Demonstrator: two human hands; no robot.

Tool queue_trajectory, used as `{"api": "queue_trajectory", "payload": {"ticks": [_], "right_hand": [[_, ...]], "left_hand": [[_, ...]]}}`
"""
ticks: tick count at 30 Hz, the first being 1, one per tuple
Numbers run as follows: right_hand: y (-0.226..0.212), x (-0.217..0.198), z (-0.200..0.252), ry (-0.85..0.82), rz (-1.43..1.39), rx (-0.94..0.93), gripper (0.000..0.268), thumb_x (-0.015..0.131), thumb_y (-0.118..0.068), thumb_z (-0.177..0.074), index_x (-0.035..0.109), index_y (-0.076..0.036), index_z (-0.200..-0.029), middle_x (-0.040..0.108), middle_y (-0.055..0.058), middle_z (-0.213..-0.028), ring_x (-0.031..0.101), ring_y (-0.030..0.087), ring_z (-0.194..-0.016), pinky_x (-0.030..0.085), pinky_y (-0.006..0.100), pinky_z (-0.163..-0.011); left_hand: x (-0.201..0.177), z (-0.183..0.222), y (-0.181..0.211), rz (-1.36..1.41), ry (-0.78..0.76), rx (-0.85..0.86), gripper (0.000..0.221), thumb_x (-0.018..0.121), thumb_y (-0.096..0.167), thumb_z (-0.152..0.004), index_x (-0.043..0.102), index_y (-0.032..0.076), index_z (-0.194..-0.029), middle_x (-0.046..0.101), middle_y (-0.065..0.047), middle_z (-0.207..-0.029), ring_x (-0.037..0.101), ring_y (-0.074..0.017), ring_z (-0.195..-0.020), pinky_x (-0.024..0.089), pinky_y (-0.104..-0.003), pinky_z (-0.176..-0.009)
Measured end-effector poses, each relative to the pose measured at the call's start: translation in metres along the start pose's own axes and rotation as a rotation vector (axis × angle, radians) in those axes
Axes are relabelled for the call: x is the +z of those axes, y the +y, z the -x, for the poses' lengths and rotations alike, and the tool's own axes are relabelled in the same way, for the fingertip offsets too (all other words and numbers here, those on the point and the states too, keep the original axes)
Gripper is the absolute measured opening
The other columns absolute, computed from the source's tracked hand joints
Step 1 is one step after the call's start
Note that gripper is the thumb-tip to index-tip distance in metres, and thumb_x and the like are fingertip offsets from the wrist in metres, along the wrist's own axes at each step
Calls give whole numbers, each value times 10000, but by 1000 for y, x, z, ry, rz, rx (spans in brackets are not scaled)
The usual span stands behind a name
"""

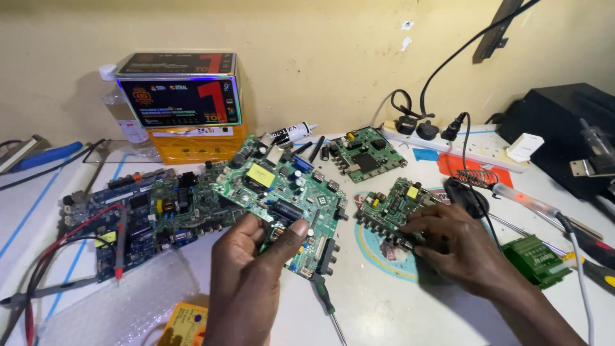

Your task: Using a heat gun and a probe to repair or desolder components on a printed circuit board at a workbench.

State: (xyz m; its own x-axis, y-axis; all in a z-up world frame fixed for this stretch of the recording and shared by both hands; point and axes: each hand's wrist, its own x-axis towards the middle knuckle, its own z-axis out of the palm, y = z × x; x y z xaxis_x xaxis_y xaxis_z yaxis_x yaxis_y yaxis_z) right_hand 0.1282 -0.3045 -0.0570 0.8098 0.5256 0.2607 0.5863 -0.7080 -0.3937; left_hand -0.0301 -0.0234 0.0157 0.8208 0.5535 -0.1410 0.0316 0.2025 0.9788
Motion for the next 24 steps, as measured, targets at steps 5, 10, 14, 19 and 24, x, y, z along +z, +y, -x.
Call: {"api": "queue_trajectory", "payload": {"ticks": [5,10,14,19,24], "right_hand": [[7,11,-10,-5,-6,-19,370,812,-270,-810,788,-245,-1178,741,29,-1197,602,265,-1151,520,438,-915],[-1,21,-32,40,-104,-89,368,741,-160,-856,758,-174,-1223,702,79,-1176,639,279,-1103,504,410,-879],[-14,22,-33,14,-133,-80,359,742,-237,-889,752,-169,-1242,682,101,-1135,626,280,-1061,500,406,-863],[-6,4,-43,166,-138,-112,251,711,-195,-902,789,-162,-1139,785,70,-1087,597,267,-1028,473,434,-838],[14,11,-78,114,-14,-101,322,628,-77,-898,750,-161,-1183,719,117,-1214,564,332,-1129,451,507,-890]], "left_hand": [[24,11,-17,-30,-133,-35,356,824,155,-904,519,101,-730,497,-66,-737,461,-212,-768,429,-408,-763],[41,4,-52,-48,-164,-224,779,828,246,-762,557,22,-1457,663,-119,-1513,555,-212,-1462,463,-382,-1133],[48,1,-73,-148,-144,-277,949,875,318,-698,473,111,-1532,505,-134,-1600,471,-283,-1507,436,-486,-1162],[59,9,-65,-359,-242,-411,981,842,391,-776,338,141,-1579,448,-133,-1614,436,-321,-1512,405,-539,-1203],[62,12,-89,-270,-256,-373,958,878,366,-709,439,172,-1538,521,-135,-1578,482,-303,-1494,434,-519,-1174]]}}
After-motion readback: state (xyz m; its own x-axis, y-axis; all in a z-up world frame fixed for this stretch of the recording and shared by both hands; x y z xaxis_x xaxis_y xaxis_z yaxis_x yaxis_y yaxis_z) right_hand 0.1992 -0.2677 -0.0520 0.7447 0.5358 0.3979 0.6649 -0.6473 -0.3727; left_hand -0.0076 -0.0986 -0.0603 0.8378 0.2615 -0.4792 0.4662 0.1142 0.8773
